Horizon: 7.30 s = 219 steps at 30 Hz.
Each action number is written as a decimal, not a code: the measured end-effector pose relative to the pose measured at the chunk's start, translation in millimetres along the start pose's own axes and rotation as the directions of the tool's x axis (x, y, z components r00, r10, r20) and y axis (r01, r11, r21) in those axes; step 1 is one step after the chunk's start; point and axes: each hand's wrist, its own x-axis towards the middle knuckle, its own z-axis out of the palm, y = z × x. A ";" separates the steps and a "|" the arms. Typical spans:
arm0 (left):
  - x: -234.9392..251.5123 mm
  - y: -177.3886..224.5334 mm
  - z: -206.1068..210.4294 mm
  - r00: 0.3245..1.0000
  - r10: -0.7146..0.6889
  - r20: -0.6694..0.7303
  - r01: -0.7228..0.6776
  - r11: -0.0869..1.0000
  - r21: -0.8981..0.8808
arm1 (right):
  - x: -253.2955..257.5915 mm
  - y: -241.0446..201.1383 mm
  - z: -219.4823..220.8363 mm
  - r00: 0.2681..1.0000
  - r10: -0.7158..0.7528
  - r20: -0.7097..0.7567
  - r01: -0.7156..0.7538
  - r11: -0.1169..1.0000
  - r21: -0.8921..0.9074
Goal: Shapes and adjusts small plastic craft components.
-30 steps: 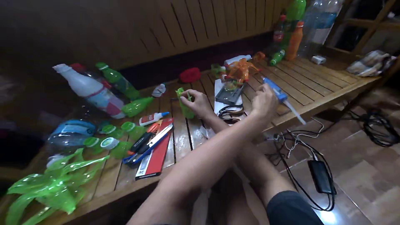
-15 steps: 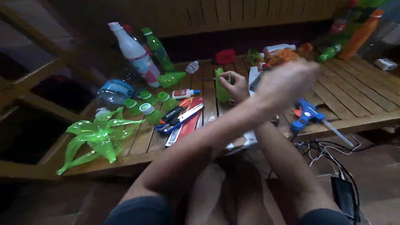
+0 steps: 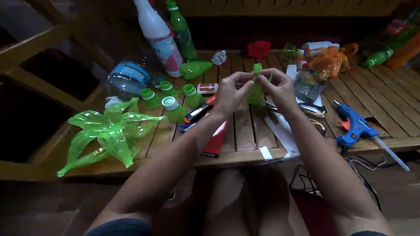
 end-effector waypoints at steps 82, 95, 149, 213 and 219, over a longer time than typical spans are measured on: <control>-4.3 -5.1 4.1 0.995 0.084 -0.046 -0.084 0.996 0.017 | -1.5 -7.3 -8.1 1.000 -0.005 0.030 0.005 1.000 0.003; -2.6 -4.2 5.7 0.996 0.074 -0.048 -0.074 0.997 -0.008 | -2.0 -11.1 -7.8 0.998 0.018 0.063 -0.018 1.000 -0.007; -7.0 -1.2 11.5 0.990 0.134 -0.054 -0.132 0.990 0.044 | -2.3 -9.3 -11.3 0.975 -0.198 0.099 0.210 0.970 -0.125; -10.8 2.5 14.6 0.996 0.072 -0.055 -0.074 0.997 -0.036 | -1.6 -15.3 -12.5 0.979 -0.161 0.123 0.174 0.980 -0.101; -11.4 3.1 15.6 0.994 0.086 -0.060 -0.087 0.996 -0.020 | -1.8 -14.6 -12.2 0.977 -0.180 0.117 0.194 0.974 -0.120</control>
